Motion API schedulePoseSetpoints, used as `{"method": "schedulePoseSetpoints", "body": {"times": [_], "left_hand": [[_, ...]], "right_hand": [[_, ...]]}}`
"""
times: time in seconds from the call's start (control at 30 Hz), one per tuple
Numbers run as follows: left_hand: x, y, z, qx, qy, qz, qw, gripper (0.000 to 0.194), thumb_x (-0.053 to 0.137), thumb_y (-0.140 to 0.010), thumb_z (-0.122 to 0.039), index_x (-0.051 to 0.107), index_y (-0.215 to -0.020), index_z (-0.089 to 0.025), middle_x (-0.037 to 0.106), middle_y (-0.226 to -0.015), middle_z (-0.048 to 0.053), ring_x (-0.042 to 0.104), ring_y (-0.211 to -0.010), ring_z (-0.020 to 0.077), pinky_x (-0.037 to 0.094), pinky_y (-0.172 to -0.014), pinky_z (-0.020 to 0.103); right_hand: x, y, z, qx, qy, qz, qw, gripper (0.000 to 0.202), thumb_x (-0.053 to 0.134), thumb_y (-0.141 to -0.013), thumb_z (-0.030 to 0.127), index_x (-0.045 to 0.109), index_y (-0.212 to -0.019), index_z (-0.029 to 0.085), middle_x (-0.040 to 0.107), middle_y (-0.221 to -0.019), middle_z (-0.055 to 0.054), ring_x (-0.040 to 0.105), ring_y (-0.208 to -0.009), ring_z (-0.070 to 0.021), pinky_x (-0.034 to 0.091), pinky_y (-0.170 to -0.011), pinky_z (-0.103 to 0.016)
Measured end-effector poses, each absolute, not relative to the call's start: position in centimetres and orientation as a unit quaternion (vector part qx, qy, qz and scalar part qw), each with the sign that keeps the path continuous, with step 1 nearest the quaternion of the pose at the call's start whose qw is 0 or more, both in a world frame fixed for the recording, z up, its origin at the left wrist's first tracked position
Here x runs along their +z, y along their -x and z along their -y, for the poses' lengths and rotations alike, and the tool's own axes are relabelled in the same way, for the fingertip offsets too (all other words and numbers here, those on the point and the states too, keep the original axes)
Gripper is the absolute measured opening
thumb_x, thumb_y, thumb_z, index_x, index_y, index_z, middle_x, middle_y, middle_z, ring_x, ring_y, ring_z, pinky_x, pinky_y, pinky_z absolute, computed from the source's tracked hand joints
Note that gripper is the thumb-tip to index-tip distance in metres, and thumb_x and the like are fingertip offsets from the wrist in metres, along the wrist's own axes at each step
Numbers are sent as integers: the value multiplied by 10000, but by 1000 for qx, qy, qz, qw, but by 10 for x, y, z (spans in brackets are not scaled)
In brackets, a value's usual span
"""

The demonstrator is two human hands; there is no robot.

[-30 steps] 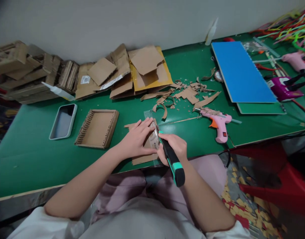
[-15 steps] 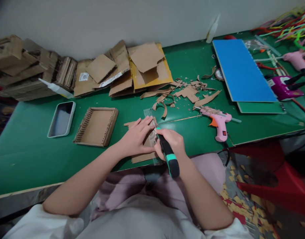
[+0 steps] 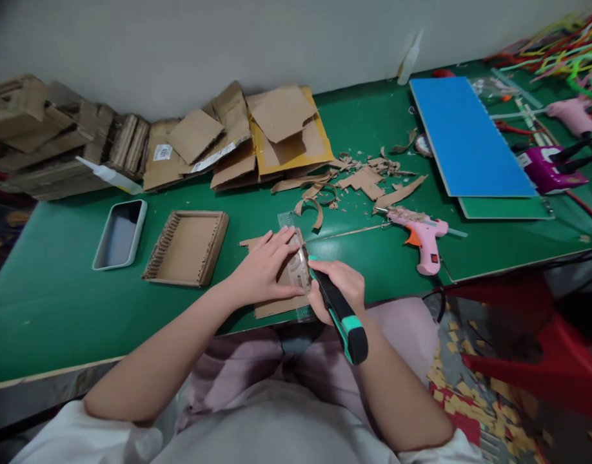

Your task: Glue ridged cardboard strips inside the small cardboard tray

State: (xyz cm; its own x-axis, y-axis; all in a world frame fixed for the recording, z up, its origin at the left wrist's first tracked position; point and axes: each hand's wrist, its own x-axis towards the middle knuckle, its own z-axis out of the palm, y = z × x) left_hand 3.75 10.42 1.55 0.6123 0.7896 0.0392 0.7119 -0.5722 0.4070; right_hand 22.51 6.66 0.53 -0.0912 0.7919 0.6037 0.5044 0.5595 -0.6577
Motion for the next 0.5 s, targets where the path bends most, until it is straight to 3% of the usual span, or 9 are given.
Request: {"method": "schedulePoseSetpoints", "body": {"times": [0.17,0.33,0.5], "left_hand": [[16,-38,-104,111,-880,-427,179,804,575,-657,-659,394,-1253,-151,276,-1439,191,191,-1356,313,151,-1088,530],[15,-38,-104,111,-881,-427,173,778,567,-669,-651,404,-1237,-146,252,-1448,197,187,-1358,312,154,-1087,528],[15,-39,-103,105,-881,-430,164,750,569,-680,-633,419,-1220,-134,252,-1447,201,182,-1359,312,151,-1093,516]], "right_hand": [[4,-224,-68,121,445,735,497,253,530,-723,171,580,-965,225,664,-799,-22,627,-682,-169,524,-614,-305],[8,-222,-70,90,420,780,456,285,520,-708,150,546,-982,226,636,-723,-22,587,-575,-161,513,-538,-305],[10,-221,-74,124,427,773,452,303,518,-703,139,538,-985,247,646,-773,-23,622,-674,-173,535,-612,-309]]}}
